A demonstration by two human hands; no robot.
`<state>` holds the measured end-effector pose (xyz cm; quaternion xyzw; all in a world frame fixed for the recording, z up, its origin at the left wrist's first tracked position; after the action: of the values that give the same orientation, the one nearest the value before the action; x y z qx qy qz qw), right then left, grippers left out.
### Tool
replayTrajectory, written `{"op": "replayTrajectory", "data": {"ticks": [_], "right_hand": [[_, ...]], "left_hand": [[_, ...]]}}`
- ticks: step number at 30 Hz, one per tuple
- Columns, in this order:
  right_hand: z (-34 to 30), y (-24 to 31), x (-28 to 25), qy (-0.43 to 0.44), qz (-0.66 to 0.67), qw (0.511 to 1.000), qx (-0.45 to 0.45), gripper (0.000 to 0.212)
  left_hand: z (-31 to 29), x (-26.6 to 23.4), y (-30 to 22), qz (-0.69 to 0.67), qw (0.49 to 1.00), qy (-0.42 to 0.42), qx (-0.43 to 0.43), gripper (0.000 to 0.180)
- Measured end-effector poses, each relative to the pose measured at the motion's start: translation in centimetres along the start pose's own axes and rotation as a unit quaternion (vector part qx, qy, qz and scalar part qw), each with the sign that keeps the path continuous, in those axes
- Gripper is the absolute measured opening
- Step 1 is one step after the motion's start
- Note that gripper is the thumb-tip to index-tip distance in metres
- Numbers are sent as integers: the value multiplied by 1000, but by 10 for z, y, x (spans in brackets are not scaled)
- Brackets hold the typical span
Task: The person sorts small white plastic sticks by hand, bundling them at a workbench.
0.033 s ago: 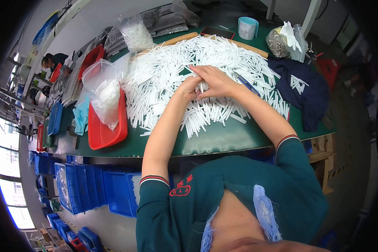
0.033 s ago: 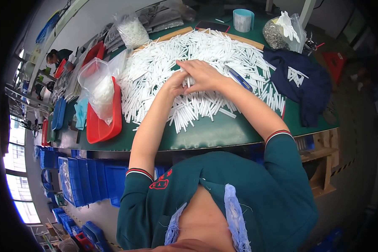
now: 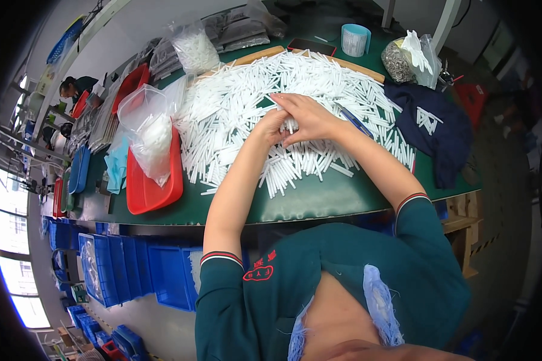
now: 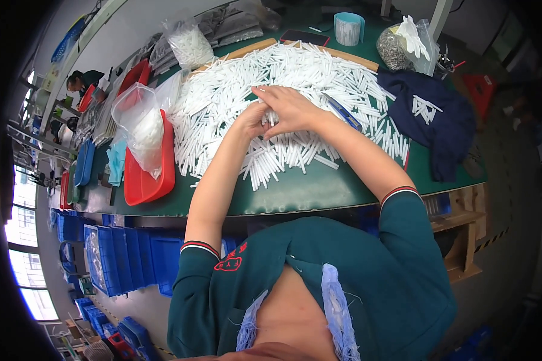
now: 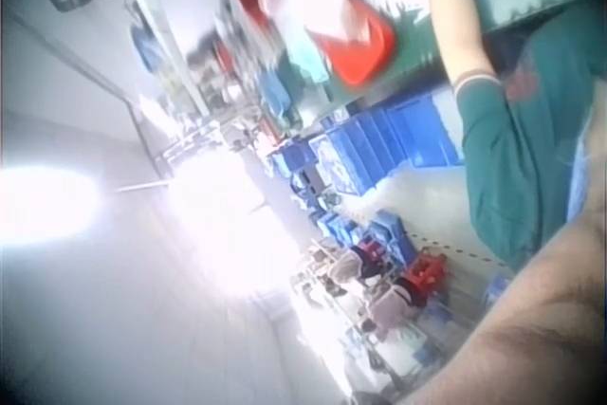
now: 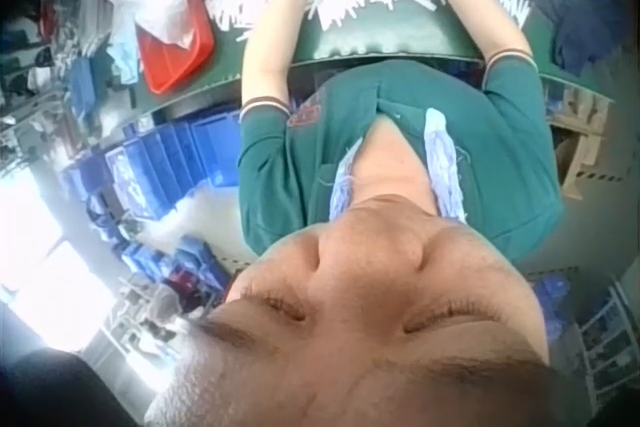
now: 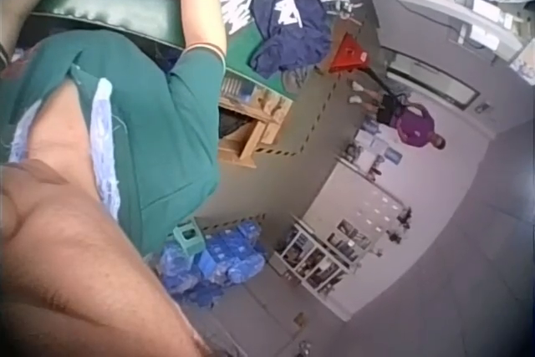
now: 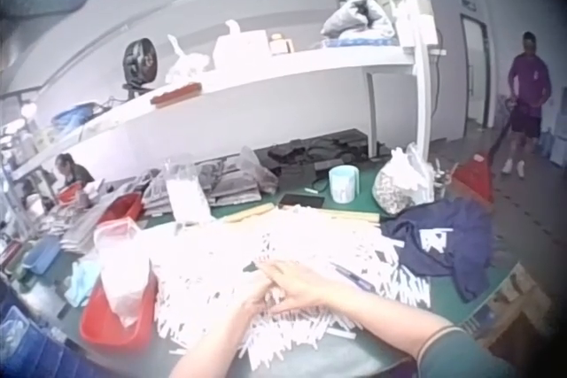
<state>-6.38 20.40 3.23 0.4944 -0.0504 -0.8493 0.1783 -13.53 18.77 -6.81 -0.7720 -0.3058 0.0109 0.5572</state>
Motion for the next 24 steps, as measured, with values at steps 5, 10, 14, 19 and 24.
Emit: {"op": "replayTrajectory", "data": {"ticks": [5, 10, 14, 19, 24], "right_hand": [[-1, 2, 0, 14, 42, 999, 27, 86], [-3, 10, -3, 41, 87, 995, 23, 76], [-5, 18, -2, 44, 66, 997, -7, 79], [-10, 32, -8, 76, 99, 992, -9, 89], [-23, 42, -39, -18, 71, 997, -1, 92]], "left_hand": [[-11, 10, 2, 3, 1000, 9, -25, 37], [-26, 19, 9, -76, 995, 45, -36, 35], [-28, 16, 14, -96, 994, 48, -26, 35], [-49, 20, 21, -201, 977, 29, -63, 36], [-65, 13, 36, -343, 934, 60, -75, 37]]}}
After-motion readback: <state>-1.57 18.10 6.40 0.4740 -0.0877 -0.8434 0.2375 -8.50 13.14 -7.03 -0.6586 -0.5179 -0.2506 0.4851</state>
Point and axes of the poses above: each hand's wrist, its own z-axis towards the middle knuckle, its own x-axis out of the palm, y = z × x, the point moved 9 cm from there along z, towards the middle knuckle, and after that the axes turned 2 degrees about -z, right-handed, at the moved point
